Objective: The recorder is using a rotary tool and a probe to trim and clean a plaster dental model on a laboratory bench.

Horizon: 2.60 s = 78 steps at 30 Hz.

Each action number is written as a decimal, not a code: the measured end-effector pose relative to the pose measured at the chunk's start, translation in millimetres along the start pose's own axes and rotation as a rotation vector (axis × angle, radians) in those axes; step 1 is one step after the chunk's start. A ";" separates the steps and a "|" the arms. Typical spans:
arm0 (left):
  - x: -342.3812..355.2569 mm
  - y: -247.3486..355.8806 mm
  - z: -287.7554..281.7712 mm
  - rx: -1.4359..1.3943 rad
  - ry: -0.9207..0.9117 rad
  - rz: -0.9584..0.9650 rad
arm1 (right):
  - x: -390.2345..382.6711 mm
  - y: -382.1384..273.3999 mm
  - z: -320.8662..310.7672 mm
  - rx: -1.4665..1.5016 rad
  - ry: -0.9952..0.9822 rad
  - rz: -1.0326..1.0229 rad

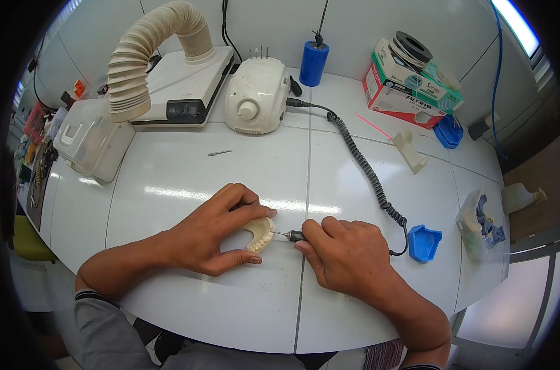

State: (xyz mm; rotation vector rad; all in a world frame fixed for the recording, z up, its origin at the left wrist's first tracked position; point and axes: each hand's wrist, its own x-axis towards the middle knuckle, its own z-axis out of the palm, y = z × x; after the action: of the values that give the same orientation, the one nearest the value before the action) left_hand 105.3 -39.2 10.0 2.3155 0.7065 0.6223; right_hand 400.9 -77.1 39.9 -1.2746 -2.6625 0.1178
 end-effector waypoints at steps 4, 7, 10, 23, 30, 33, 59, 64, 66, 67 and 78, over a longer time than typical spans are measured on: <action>0.1 0.0 -0.2 0.005 0.001 0.005 | -0.2 0.4 1.1 0.001 0.005 0.000; -0.1 -0.3 0.7 -0.009 0.004 0.000 | -0.6 0.9 1.2 0.000 0.006 -0.002; 0.6 0.7 -1.4 -0.001 -0.009 -0.005 | 0.0 0.0 0.6 0.001 0.002 0.013; -0.3 1.7 -1.6 -0.013 -0.016 -0.018 | -0.2 0.4 0.0 0.006 0.002 0.012; 0.6 1.1 -1.2 -0.002 -0.013 -0.009 | -0.5 2.4 0.1 0.007 -0.005 0.006; 1.7 1.5 -1.3 -0.005 -0.013 -0.011 | -0.5 3.1 -0.7 0.010 -0.004 0.003; 9.2 5.3 11.9 0.199 0.219 0.006 | 0.1 37.3 -11.8 0.164 -0.008 0.293; 15.2 13.6 12.6 0.351 0.209 0.076 | 0.4 34.3 -21.6 0.205 -0.104 0.342; 14.8 5.4 16.0 0.290 0.216 0.067 | 0.9 35.7 -20.7 0.197 -0.145 0.351; 14.2 1.2 17.3 0.221 0.239 0.053 | 0.4 35.7 -19.7 0.207 -0.137 0.357; 14.9 7.9 17.4 0.310 0.207 0.108 | -2.6 33.2 -23.8 0.212 -0.135 0.340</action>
State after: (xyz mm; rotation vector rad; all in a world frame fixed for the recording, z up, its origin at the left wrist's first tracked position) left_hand 129.1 -42.6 7.1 2.6126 0.8266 0.8638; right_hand 432.6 -58.6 57.8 -1.6812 -2.4283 0.5348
